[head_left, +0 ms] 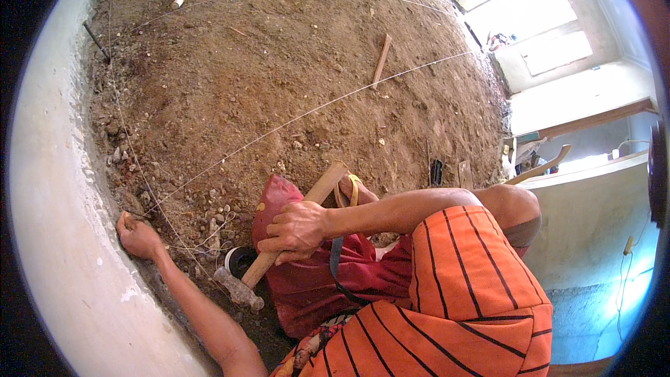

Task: The person sits on the floor and uses a hammer to drive nails into the ground along a string line. They repeatedly position the nail, strike it with the hammer, and adjust the string to maintain alignment.

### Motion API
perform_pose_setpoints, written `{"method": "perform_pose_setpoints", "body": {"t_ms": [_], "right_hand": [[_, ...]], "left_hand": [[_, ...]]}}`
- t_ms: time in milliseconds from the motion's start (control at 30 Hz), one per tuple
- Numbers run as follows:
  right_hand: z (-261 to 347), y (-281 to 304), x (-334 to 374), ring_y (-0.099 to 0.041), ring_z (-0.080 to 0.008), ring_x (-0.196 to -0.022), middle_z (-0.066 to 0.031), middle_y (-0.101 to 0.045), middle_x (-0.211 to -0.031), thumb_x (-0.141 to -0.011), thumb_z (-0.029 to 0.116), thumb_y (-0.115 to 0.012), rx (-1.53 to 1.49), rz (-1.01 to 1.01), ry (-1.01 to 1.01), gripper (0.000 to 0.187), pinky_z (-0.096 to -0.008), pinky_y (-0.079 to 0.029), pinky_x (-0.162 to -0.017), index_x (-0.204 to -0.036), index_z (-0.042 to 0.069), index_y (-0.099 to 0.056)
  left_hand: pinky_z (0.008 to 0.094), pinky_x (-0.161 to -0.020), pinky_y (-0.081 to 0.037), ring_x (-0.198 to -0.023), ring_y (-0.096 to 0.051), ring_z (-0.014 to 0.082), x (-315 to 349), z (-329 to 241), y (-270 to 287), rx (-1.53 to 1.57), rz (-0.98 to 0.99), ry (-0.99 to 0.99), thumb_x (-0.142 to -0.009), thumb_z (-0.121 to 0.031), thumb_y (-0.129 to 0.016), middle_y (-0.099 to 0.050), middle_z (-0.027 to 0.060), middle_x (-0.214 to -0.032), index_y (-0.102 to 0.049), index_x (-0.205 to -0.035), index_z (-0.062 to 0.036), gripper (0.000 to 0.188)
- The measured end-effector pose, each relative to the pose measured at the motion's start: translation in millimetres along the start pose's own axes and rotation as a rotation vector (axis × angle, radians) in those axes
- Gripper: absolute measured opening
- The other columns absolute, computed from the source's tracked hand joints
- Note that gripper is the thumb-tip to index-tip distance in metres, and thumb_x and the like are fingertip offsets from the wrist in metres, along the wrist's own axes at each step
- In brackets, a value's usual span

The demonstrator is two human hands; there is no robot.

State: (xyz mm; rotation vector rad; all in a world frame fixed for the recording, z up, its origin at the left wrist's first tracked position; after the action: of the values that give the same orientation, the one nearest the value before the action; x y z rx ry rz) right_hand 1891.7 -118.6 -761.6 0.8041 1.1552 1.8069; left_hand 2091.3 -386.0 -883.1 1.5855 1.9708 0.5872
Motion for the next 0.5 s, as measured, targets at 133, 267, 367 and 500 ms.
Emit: {"method": "perform_pose_setpoints", "body": {"t_ms": [133,267,367,500], "right_hand": [[-1.6,1.7,0.3,-0.059,-0.0258,-0.068,-0.0066,-0.055,-0.076,-0.083,0.045,-0.054,-0.009,0.015,0.001,0.038,-0.0391,-0.048,-0.056,-0.107,0.015,-0.054],[1.0,-0.2,-14.2,-0.062,-0.0272,-0.074,-0.0093,-0.059,-0.083,-0.085,0.045,-0.051,-0.019,0.325,-0.130,0.039,-0.0397,-0.051,-0.060,-0.110,0.015,-0.053],[10.0,25.4,-14.7,-0.064,-0.0268,-0.078,-0.0099,-0.061,-0.088,-0.087,0.044,-0.049,0.018,0.504,-0.152,0.039,-0.0406,-0.052,-0.063,-0.112,0.015,-0.052],[8.5,61.2,10.1,-0.063,-0.0322,-0.079,-0.0123,-0.062,-0.087,-0.081,0.042,-0.058,0.010,0.513,-0.417,0.044,-0.0419,-0.052,-0.064,-0.116,0.015,-0.052]], "left_hand": [[0.0359,-0.084,-0.047,-0.093,-0.062,0.0312,5.6,-14.0,4.2,-0.041,0.016,0.031,-0.090,-0.014,-0.049,-0.064,0.0186,-0.102,-0.063,-0.100,0.0036,0.024],[0.0375,-0.086,-0.046,-0.094,-0.061,0.0315,1.3,9.1,8.7,0.017,0.004,0.035,-0.088,-0.014,-0.050,-0.064,0.0178,-0.103,-0.063,-0.101,0.0026,0.024],[0.0379,-0.086,-0.046,-0.093,-0.061,0.0289,11.1,-11.1,20.3,-0.052,-0.041,0.000,-0.081,-0.011,-0.054,-0.065,0.0151,-0.100,-0.065,-0.097,-0.0017,0.021],[0.0391,-0.079,-0.048,-0.086,-0.063,0.0322,8.7,1.6,22.2,-0.094,-0.107,-0.005,-0.086,-0.025,-0.055,-0.066,0.0166,-0.090,-0.066,-0.094,-0.0018,0.027]]}}
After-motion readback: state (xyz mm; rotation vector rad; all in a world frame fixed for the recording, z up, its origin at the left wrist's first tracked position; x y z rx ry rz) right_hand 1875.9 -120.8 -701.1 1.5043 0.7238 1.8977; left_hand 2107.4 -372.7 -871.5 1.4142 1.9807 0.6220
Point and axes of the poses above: each hand's wrist, its own x-axis away from the middle knuckle, its own y-axis out of the back of the hand, z = x × y, the point moved 4 cm from there along -x, towards the middle knuckle
